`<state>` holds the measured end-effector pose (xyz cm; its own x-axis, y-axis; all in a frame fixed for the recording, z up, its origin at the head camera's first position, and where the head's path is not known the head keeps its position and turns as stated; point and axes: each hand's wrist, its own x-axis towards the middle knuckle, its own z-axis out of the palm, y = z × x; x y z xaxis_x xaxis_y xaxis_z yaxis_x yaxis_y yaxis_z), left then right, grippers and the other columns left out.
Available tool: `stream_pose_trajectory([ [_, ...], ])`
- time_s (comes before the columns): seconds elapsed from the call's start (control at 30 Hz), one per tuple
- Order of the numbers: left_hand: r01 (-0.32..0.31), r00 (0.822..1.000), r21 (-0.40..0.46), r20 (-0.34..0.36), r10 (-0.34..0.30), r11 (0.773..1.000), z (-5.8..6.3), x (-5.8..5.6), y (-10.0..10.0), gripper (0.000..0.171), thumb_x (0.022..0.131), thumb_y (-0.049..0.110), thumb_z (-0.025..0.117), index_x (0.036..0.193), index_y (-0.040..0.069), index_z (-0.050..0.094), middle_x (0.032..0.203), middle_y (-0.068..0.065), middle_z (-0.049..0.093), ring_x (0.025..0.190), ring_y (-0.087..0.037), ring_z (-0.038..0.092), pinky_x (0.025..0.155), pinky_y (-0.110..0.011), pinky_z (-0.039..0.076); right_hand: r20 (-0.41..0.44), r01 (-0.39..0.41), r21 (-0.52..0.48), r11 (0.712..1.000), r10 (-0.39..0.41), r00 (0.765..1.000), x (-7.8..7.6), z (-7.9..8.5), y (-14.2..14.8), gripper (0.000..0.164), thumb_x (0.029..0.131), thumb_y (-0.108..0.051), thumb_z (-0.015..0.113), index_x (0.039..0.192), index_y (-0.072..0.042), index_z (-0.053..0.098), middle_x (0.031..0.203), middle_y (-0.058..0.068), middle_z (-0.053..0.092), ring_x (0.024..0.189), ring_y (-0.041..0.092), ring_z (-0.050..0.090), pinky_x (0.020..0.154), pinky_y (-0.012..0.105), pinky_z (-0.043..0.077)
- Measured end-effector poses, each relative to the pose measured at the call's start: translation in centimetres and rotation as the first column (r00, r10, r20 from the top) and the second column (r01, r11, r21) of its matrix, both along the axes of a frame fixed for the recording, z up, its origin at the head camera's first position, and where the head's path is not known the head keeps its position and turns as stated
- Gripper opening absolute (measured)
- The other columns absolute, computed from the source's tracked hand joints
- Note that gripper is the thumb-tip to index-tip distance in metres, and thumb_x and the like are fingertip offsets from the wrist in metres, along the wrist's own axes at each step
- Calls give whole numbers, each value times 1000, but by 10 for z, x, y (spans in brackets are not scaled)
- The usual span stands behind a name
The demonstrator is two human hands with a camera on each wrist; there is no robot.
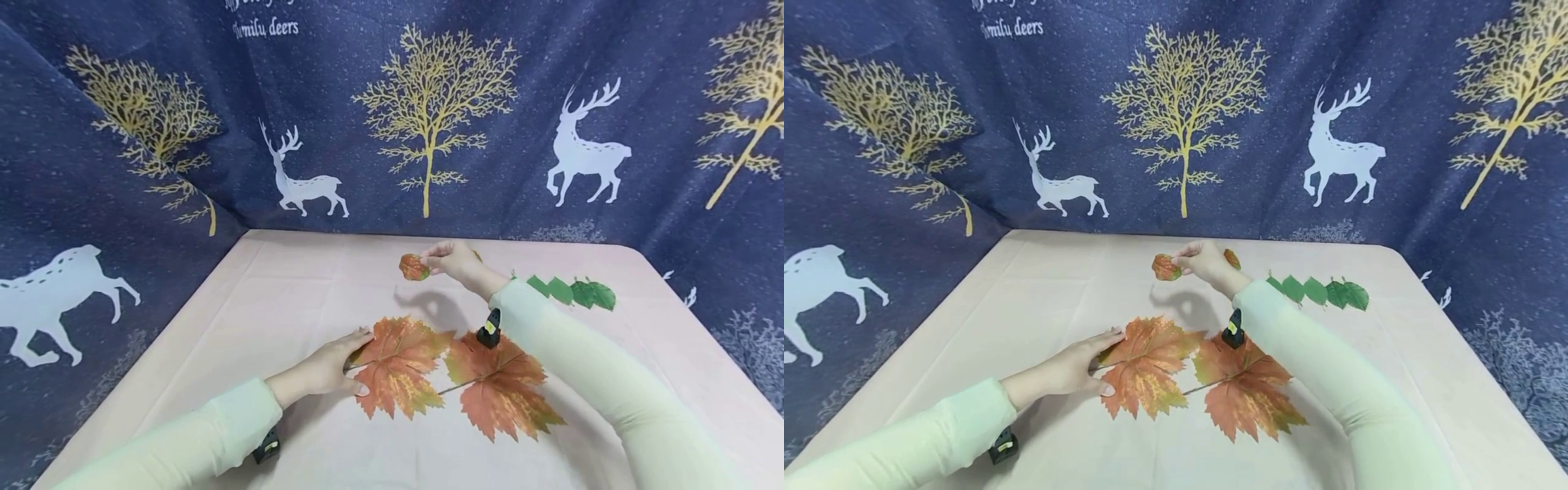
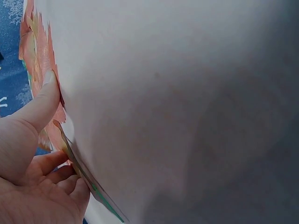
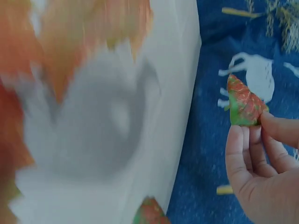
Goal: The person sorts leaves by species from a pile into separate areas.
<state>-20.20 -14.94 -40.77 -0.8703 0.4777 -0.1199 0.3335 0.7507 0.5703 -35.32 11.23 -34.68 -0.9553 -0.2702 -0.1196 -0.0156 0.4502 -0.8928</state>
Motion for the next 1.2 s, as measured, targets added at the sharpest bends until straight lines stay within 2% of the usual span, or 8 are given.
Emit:
stream_pose_trajectory([
  [0.1,-2,1000,2,2,2,1000,0,0,0,90,77,20,82,149,0,33,157,-19,27,145,-38,25,116,-56,26,-3,26,-39,999,-26,1000,-14,-2,2,22,94,-20,64,110,-7,70,101,5,74,78,17,69,57,23,49],
  [0.17,0,1000,6,0,0,1000,0,0,-1,90,77,20,83,149,0,33,157,-20,27,145,-38,25,115,-57,27,14,49,-66,997,-48,999,-21,-3,4,22,94,-19,65,111,-6,70,97,4,73,72,14,68,47,22,40],
  [0.23,3,1000,8,-5,-3,1000,0,0,0,90,76,20,83,148,-1,34,157,-21,27,145,-39,25,115,-57,27,26,73,-68,995,-72,997,-27,-6,7,22,94,-19,64,111,-6,69,99,5,73,75,19,69,50,25,44],
  [0.33,14,1000,-6,-23,-14,1000,-1,0,0,89,76,20,83,148,-1,35,156,-21,28,144,-40,27,114,-57,28,19,103,-44,994,-102,995,-32,-10,11,24,95,-17,63,113,-3,67,111,12,70,91,30,70,73,36,58],
  [0.47,7,1000,-9,-19,-7,1000,-3,-1,0,89,76,20,83,148,0,34,157,-20,28,145,-38,26,115,-55,28,10,127,-23,992,-127,992,-42,-17,12,23,97,-14,59,114,0,66,121,19,65,105,37,65,94,46,54],
  [0.7,-6,1000,0,1,6,1000,-6,-2,0,90,76,20,83,149,1,34,158,-18,26,146,-36,24,116,-54,27,11,170,21,985,-170,985,-59,-31,10,21,97,-14,59,111,-1,66,117,15,65,92,28,68,85,39,58],
  [0.93,14,1000,-2,-2,-14,1000,-3,-2,0,89,78,20,82,149,1,33,158,-19,26,145,-38,25,116,-56,27,57,211,62,976,-215,975,-68,-40,9,20,98,-15,57,111,-5,67,103,8,66,75,15,66,55,23,50],
  [1.2,3,1000,-5,4,-3,1000,-5,-3,-3,90,77,22,82,150,2,32,159,-18,25,145,-37,25,116,-55,27,32,195,120,973,-200,979,-66,-45,6,23,98,-11,52,116,-3,65,101,11,65,68,10,61,51,19,46],
])
